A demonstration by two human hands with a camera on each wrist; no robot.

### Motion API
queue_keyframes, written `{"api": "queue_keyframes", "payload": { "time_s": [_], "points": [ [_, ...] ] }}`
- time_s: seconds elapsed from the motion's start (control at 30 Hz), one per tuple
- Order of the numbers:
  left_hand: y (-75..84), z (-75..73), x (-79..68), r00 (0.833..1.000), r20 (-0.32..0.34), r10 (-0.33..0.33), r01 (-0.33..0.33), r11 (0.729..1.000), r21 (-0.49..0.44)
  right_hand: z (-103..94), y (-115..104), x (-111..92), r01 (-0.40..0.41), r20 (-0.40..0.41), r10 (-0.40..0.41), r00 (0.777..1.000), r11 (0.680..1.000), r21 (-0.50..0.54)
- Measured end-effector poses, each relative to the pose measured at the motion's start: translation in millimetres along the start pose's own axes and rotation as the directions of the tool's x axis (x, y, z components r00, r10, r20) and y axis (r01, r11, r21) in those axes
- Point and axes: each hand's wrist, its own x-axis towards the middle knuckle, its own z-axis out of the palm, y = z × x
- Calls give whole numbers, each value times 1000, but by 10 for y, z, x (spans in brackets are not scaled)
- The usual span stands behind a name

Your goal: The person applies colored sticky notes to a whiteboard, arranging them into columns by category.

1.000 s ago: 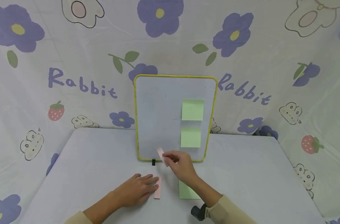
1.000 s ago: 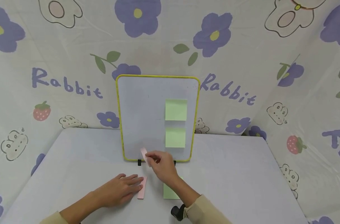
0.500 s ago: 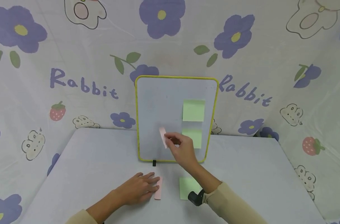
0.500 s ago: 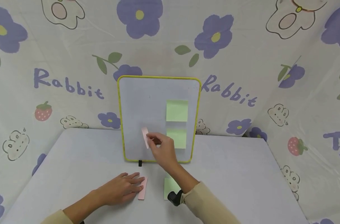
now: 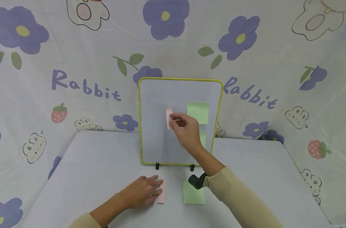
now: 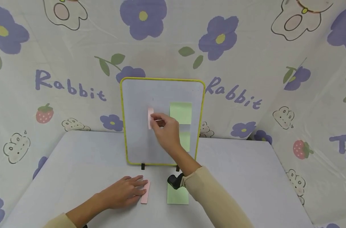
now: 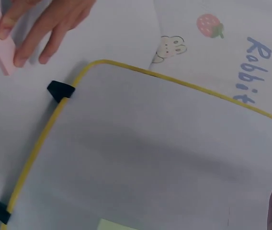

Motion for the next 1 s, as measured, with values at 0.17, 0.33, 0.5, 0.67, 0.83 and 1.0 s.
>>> {"api": "queue_keyframes", "payload": {
  "time_s": [0.17, 0.33, 0.5, 0.67, 0.83, 1.0],
  "points": [
    [-7, 51, 12, 999, -35, 13, -13, 1000, -6, -18, -10, 98, -40, -7, 40, 999, 999, 12],
    [-15, 38, 54, 998, -60, 28, -29, 999, -20, -40, 6, 171, -73, -23, 74, 997, 997, 10],
    [-8, -85, 119, 1000, -22, 14, -15, 999, -40, -47, 31, 219, -102, -23, 102, 994, 995, -7],
    [-48, -278, 190, 987, -159, -5, -3, 999, -48, -45, -7, 235, -112, -25, 112, 993, 994, 13],
    [-193, -646, 332, 858, -512, 39, 17, 994, 105, -25, -8, 253, -116, -26, 117, 993, 993, 18],
    [-298, -1096, 495, 697, -717, 15, 115, 985, 132, 11, 58, 277, -110, -14, 110, 994, 994, 18]
  ]
}}
